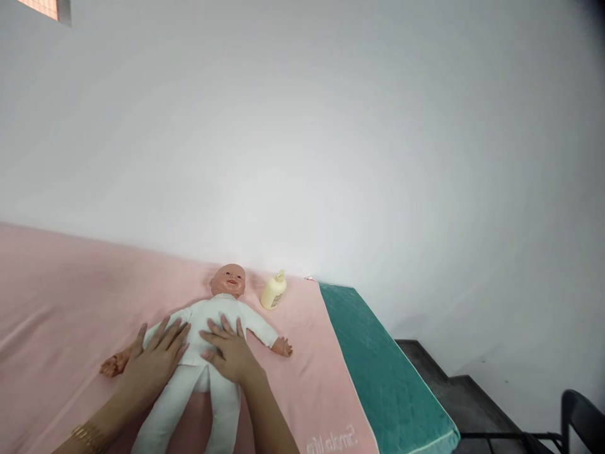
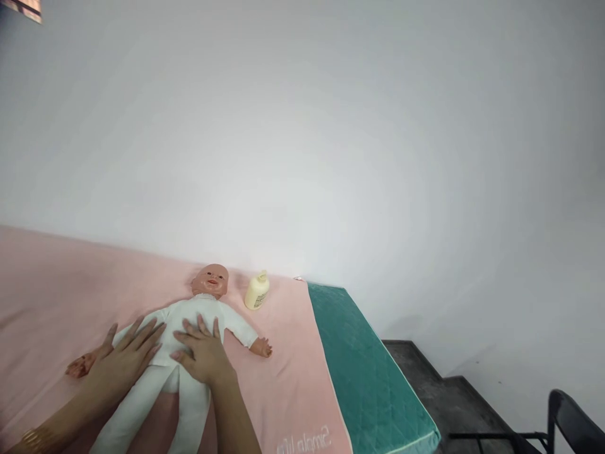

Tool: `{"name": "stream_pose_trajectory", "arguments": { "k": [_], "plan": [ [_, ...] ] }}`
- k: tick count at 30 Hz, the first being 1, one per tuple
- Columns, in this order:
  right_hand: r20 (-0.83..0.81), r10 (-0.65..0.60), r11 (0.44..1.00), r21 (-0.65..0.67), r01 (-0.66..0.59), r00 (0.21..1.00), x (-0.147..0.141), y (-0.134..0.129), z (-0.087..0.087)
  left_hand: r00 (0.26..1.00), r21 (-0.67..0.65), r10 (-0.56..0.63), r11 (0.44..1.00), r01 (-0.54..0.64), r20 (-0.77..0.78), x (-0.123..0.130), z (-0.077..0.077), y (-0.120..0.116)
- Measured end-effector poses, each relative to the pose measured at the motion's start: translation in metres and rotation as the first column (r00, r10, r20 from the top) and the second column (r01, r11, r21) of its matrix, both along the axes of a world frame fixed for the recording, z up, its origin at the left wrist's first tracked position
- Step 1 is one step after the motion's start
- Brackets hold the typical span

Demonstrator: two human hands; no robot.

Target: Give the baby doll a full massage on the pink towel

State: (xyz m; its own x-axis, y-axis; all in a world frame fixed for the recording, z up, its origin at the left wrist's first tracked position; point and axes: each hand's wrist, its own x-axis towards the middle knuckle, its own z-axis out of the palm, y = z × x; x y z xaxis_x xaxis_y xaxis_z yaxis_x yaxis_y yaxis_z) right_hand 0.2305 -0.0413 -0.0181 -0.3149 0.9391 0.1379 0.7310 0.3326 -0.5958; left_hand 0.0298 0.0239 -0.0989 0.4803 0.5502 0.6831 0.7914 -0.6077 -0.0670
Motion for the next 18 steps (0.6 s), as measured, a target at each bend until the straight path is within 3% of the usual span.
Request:
{"name": "stream_pose_trajectory", "arguments": {
  "k": [5,10,14,18],
  "plan": [
    [0.018,-0.206,0.978,-0.025,0.207,0.978,0.011,0.018,-0.003,0.999,-0.020,-0.007,1.000,0.008,0.052,0.000,-0.003,-0.001],
    [0.024,-0.445,0.892,-0.080,0.445,0.895,0.016,0.026,-0.019,0.992,0.032,-0.027,0.999,0.023,0.120,-0.003,-0.005,-0.007],
    [0.018,-0.479,0.868,-0.143,0.476,0.878,0.016,0.021,-0.015,0.992,-0.039,0.002,0.999,0.003,0.126,-0.012,-0.002,-0.018],
    [-0.150,-0.526,0.846,-0.194,0.496,0.837,0.033,-0.002,0.000,0.989,-0.227,0.088,0.972,-0.060,0.116,-0.037,0.005,-0.018]
  ]
}}
